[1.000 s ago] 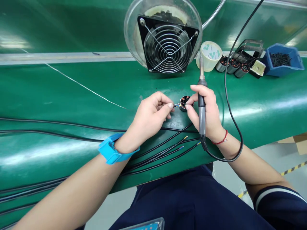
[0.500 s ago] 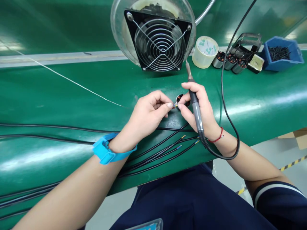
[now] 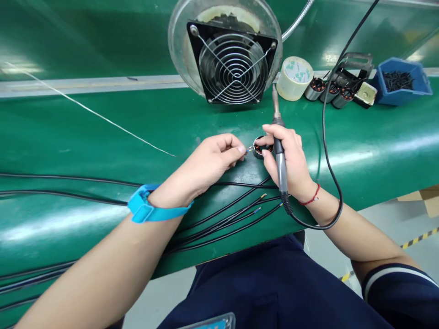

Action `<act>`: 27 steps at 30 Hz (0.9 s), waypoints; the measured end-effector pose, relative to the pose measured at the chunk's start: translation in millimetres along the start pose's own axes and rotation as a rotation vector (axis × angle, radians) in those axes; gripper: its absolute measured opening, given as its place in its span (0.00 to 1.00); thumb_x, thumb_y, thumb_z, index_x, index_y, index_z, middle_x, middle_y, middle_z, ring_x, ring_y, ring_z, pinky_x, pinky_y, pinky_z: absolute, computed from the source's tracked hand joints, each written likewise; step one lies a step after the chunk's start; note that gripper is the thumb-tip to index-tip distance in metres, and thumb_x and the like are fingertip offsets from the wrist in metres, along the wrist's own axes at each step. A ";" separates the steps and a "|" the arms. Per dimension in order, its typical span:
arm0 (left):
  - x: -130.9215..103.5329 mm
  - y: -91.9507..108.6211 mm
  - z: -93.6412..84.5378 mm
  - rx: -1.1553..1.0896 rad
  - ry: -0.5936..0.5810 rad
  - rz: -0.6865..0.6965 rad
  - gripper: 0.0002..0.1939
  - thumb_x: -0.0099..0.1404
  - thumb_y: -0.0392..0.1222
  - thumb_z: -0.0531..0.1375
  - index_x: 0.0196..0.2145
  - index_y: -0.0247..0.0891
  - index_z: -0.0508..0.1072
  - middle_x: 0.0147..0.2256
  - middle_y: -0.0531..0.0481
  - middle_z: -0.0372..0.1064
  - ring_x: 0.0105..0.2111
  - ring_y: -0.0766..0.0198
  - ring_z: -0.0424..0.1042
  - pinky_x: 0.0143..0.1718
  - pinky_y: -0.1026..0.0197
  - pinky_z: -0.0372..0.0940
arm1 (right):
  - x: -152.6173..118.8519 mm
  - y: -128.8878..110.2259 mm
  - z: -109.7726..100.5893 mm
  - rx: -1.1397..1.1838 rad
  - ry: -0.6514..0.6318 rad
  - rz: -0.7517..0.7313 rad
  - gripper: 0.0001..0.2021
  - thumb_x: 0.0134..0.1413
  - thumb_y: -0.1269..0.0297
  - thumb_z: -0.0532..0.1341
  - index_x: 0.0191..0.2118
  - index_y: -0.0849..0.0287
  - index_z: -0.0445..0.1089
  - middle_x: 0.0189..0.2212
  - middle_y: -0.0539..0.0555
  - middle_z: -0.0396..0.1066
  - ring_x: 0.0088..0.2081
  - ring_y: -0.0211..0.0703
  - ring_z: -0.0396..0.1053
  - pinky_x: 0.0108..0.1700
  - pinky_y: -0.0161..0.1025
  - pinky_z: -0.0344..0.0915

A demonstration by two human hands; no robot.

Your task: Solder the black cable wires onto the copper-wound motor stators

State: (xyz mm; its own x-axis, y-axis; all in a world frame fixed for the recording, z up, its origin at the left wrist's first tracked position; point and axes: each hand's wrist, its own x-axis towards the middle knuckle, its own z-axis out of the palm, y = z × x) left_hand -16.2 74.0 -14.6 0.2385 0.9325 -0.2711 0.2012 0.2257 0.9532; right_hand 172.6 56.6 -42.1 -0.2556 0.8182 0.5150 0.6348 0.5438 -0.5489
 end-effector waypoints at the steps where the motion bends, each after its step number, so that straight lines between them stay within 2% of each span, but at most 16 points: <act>1: -0.4 -0.1 -1.7 0.007 0.010 0.009 0.07 0.57 0.41 0.62 0.25 0.37 0.69 0.22 0.55 0.61 0.22 0.69 0.57 0.25 0.64 0.52 | -0.8 -0.4 0.5 0.000 -0.012 -0.018 0.21 0.59 0.71 0.56 0.58 0.52 0.60 0.42 0.51 0.79 0.47 0.48 0.71 0.55 0.49 0.64; 7: -3.8 3.3 -6.5 0.077 0.092 0.114 0.09 0.59 0.43 0.62 0.25 0.38 0.68 0.22 0.55 0.60 0.23 0.68 0.56 0.25 0.64 0.52 | -2.5 -4.1 7.1 -0.038 -0.063 -0.141 0.20 0.61 0.73 0.54 0.58 0.52 0.62 0.42 0.49 0.80 0.53 0.47 0.70 0.59 0.48 0.60; 10: -5.5 8.4 -1.1 0.138 0.086 0.147 0.08 0.60 0.42 0.61 0.26 0.39 0.68 0.22 0.55 0.62 0.23 0.67 0.57 0.27 0.63 0.55 | 0.8 -3.4 0.9 -0.042 0.022 -0.147 0.18 0.62 0.72 0.54 0.56 0.52 0.64 0.41 0.49 0.80 0.51 0.48 0.72 0.58 0.49 0.62; 14: -3.4 14.8 8.8 0.239 0.069 0.177 0.07 0.60 0.42 0.59 0.27 0.38 0.69 0.25 0.54 0.66 0.26 0.66 0.61 0.29 0.62 0.58 | 4.9 2.7 -23.3 0.036 0.154 -0.027 0.16 0.65 0.72 0.55 0.55 0.51 0.65 0.39 0.50 0.81 0.49 0.46 0.74 0.58 0.50 0.64; 18: 6.7 16.2 15.6 0.309 0.079 0.248 0.07 0.61 0.43 0.58 0.28 0.38 0.69 0.26 0.52 0.69 0.27 0.64 0.64 0.30 0.62 0.59 | 3.9 21.5 -36.5 0.131 0.016 0.090 0.20 0.61 0.72 0.57 0.58 0.51 0.62 0.48 0.52 0.78 0.51 0.47 0.76 0.59 0.52 0.68; 23: 15.0 11.8 18.1 0.286 0.096 0.257 0.06 0.61 0.42 0.59 0.28 0.40 0.68 0.26 0.52 0.68 0.27 0.64 0.64 0.30 0.61 0.61 | 2.4 45.9 -16.4 0.358 -0.143 0.164 0.30 0.57 0.67 0.60 0.64 0.50 0.54 0.57 0.56 0.70 0.58 0.49 0.72 0.60 0.51 0.71; 27: 8.7 8.9 16.5 0.243 0.117 0.234 0.06 0.62 0.43 0.59 0.29 0.40 0.68 0.24 0.54 0.64 0.25 0.65 0.61 0.28 0.62 0.60 | -0.6 38.1 -4.4 0.413 -0.257 0.196 0.29 0.58 0.67 0.60 0.64 0.51 0.54 0.56 0.56 0.70 0.58 0.48 0.71 0.61 0.51 0.69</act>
State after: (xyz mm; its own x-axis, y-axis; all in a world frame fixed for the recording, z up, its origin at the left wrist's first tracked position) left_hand 3.4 79.4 -10.8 0.1970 0.9802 -0.0185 0.3775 -0.0584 0.9242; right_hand 200.0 76.0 -60.4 -0.3642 0.9032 0.2272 0.3613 0.3619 -0.8594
